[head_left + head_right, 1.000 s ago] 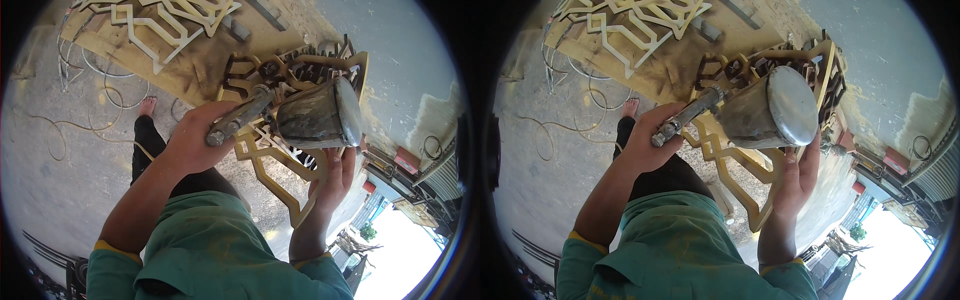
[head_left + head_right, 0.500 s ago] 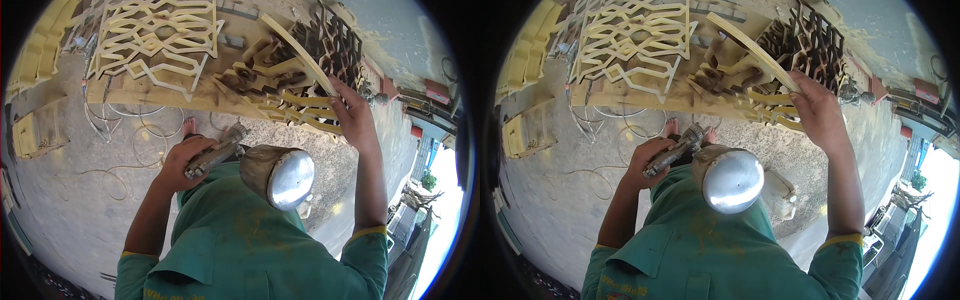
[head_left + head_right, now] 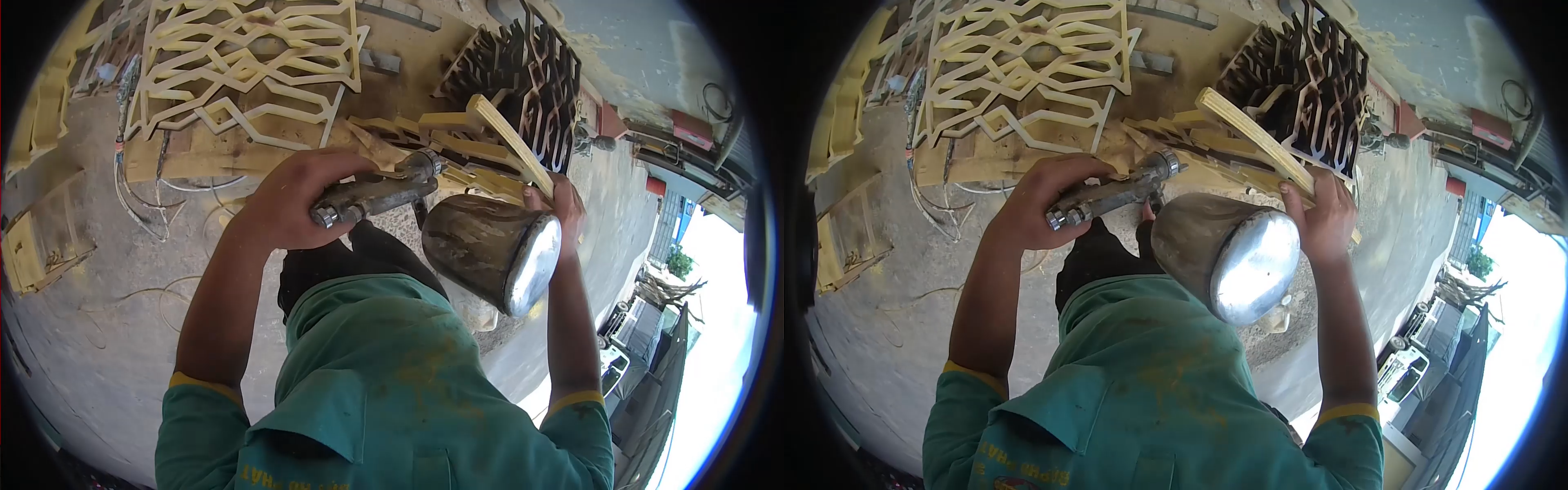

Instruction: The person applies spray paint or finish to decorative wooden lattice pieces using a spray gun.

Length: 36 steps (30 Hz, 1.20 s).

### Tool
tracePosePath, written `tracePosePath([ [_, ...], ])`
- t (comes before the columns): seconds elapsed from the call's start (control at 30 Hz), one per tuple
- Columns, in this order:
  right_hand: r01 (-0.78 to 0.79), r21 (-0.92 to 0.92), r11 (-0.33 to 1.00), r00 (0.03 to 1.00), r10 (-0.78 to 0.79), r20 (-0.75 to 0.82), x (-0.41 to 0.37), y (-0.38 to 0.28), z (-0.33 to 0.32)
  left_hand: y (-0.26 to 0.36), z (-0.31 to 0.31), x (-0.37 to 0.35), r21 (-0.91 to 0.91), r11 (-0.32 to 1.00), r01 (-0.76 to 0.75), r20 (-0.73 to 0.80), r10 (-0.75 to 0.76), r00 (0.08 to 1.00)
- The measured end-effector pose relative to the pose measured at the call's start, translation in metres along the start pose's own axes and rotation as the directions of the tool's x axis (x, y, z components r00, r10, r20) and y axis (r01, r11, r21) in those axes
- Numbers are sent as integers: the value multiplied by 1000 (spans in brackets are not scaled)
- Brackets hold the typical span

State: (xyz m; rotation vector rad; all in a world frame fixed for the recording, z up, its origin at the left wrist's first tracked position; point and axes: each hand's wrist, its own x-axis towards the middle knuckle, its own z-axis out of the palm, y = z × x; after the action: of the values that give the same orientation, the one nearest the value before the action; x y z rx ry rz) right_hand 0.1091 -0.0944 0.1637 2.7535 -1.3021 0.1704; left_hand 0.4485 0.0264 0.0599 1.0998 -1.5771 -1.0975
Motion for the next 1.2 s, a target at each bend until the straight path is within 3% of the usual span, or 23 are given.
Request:
tracePosePath([
  [0.07, -84, -41, 996, 996, 84, -3, -1, 1, 4, 2, 4, 9, -15, 999, -52, 13, 52, 999],
  [0.2, -63, 9, 998, 998, 63, -18, 0, -7, 3, 5, 8, 25, -68, 996, -56, 82, 61, 995],
  [0.3, -46, 1, 999, 999, 46, -24, -2, -8, 4, 4, 9, 28, -72, 994, -86, 17, 87, 996],
  [0.5, -25, 11, 1000, 1000, 25, -14, -1, -6, 4, -11, -4, 19, -17, 999, 28, 94, -26, 995],
  [0.8, 11, -14, 1000, 1000, -11, 8, -1, -1, 6, -35, -15, -1, 7, 993, 115, 64, -116, 991],
  [1.2, -52, -19, 998, 999, 52, 3, 0, 0, 8, -6, -4, 27, -161, 984, -69, 54, 79, 995],
])
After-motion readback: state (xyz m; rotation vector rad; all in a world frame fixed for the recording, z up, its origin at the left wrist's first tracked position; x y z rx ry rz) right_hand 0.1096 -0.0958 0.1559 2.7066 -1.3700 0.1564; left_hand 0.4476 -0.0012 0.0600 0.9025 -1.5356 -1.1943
